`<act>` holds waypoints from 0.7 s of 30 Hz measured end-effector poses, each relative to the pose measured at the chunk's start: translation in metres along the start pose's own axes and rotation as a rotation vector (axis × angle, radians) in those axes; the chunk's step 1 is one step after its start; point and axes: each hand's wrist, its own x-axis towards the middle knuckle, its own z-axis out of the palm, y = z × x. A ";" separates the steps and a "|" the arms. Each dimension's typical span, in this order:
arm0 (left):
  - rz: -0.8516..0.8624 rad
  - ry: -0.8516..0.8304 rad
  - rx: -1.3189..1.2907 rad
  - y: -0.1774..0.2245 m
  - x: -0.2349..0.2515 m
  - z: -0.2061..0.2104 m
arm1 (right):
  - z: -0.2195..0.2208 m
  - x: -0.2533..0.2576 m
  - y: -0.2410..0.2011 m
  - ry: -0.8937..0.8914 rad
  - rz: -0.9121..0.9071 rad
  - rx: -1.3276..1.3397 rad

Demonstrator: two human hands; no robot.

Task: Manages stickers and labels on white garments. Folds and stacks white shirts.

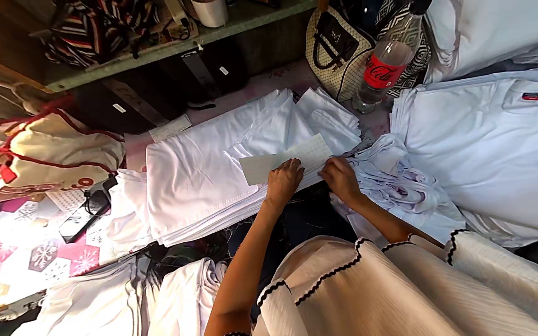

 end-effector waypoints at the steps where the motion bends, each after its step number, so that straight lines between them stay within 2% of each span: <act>1: 0.011 -0.038 0.021 -0.005 -0.001 0.000 | -0.004 0.001 0.001 0.021 0.047 -0.040; 5: -0.058 -0.251 0.147 -0.021 0.001 -0.006 | -0.004 0.011 0.010 -0.050 0.243 -0.029; 7: -0.101 -0.256 0.186 -0.025 0.004 -0.011 | -0.006 0.018 0.006 -0.055 0.276 0.014; 10: -0.267 -0.140 0.011 -0.032 0.002 -0.037 | -0.019 0.031 -0.007 -0.023 0.290 0.087; 14: -0.438 0.326 -0.423 -0.059 -0.019 -0.086 | -0.043 0.074 -0.038 0.022 0.228 0.265; 16: -0.516 0.475 -0.740 -0.063 -0.031 -0.104 | -0.047 0.098 -0.061 0.036 0.131 0.391; 18: -0.528 0.554 -1.011 -0.061 -0.041 -0.119 | -0.046 0.117 -0.090 0.025 -0.011 0.497; 21: -0.530 0.600 -1.161 -0.053 -0.053 -0.133 | -0.033 0.133 -0.135 -0.033 -0.172 0.610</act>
